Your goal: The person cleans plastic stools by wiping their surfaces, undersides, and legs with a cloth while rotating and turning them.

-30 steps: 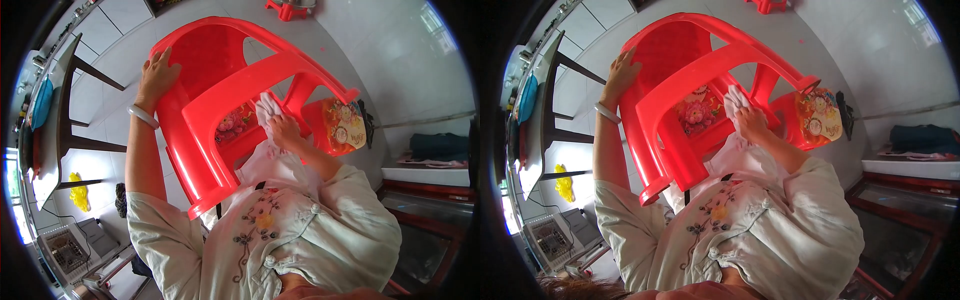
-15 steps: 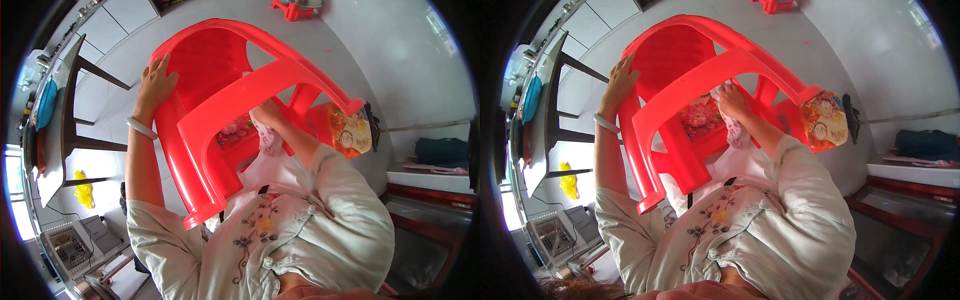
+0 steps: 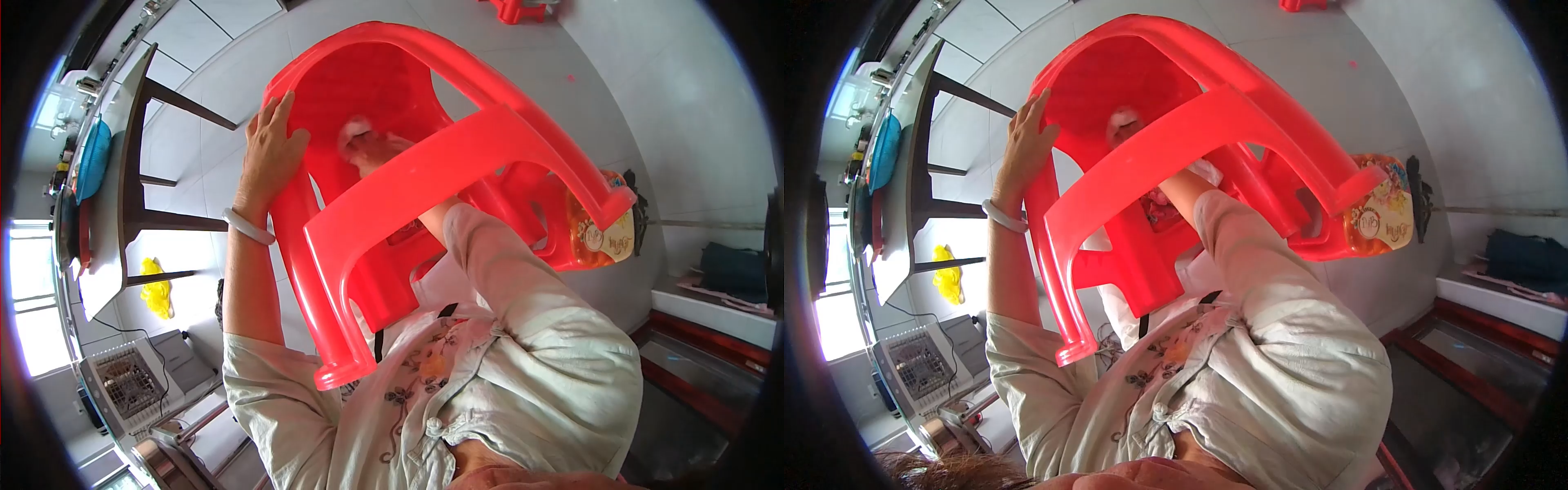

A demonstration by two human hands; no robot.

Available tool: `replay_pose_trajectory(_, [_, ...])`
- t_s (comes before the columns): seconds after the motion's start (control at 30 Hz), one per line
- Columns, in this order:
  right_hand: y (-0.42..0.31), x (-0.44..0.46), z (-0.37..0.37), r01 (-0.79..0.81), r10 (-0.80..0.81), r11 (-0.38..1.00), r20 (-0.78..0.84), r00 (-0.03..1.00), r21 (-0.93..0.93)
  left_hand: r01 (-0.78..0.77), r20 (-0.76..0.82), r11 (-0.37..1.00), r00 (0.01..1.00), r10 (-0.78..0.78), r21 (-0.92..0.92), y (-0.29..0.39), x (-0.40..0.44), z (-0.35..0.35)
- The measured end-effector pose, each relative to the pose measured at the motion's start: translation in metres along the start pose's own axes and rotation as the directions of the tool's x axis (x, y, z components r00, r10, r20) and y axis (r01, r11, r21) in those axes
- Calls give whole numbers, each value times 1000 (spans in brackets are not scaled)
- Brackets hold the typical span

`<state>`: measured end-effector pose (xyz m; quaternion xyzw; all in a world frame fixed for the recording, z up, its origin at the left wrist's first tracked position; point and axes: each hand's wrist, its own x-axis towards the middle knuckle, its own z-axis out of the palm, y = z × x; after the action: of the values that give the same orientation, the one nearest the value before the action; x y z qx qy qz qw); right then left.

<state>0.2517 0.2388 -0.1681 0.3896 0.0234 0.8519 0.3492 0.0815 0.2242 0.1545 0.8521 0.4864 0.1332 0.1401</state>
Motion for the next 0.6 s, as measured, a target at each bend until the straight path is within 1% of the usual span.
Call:
replay_pose_trajectory(0.03, [17,7,-19,62,-77,947,35,996,314,-15,1,1000,1000,15,-12,0,-1,-1])
replay_pose_trajectory(0.07, [33,12,-35,23,-118,730,94,989,683,-29,0,999,1000,29,-26,0,-1,-1])
replay_pose_trajectory(0.1, [50,14,-46,-156,-160,-19,152,975,988,-26,0,999,1000,26,-29,-1,-1,-1])
replay_pose_trajectory(0.13, [69,14,-42,-260,-228,-738,132,965,623,-34,-6,999,999,33,-41,-3,-1,0])
replay_pose_trajectory(0.17, [84,8,-39,-291,-282,-907,75,957,305,-44,-12,998,999,43,-54,-4,-1,0])
replay_pose_trajectory(0.2, [98,0,-34,-320,-322,-946,42,946,-50,-45,-12,997,999,44,-56,-5,-3,0])
replay_pose_trajectory(0.23, [109,-12,-42,-306,-365,-822,31,931,-481,-36,-12,998,999,35,-54,-6,-4,-1])
replay_pose_trajectory(0.27, [119,-30,-63,-202,-398,-547,40,916,-812,-30,-13,998,999,29,-53,-6,-4,-1])
replay_pose_trajectory(0.3, [152,-25,-4,-330,-305,-936,-186,934,-123,-36,-14,998,999,35,-56,-7,-4,-1])
replay_pose_trajectory(0.33, [186,-28,25,-214,-252,-965,-313,916,151,-43,-22,997,999,42,-60,-9,-4,1])
replay_pose_trajectory(0.37, [212,-34,41,-157,-229,-964,-369,901,216,-49,-30,997,998,47,-66,-10,-4,2])
replay_pose_trajectory(0.4, [235,-39,54,-138,-203,-972,-387,899,190,-52,-31,996,998,50,-71,-12,-4,3])
replay_pose_trajectory(0.47, [266,-58,83,-161,-120,-983,-364,924,-84,-90,-35,994,995,88,-54,-15,-3,2])
replay_pose_trajectory(0.5, [274,-69,90,-164,-126,-984,-367,922,-74,-97,-38,993,995,94,-61,-14,-5,2])
replay_pose_trajectory(0.57, [280,-85,99,-196,-27,-921,-447,894,-336,-43,-47,995,998,39,-90,-12,-9,0])
replay_pose_trajectory(0.6, [279,-93,100,-193,-27,-924,-448,894,-329,-49,-54,995,998,44,-92,-14,-9,0])
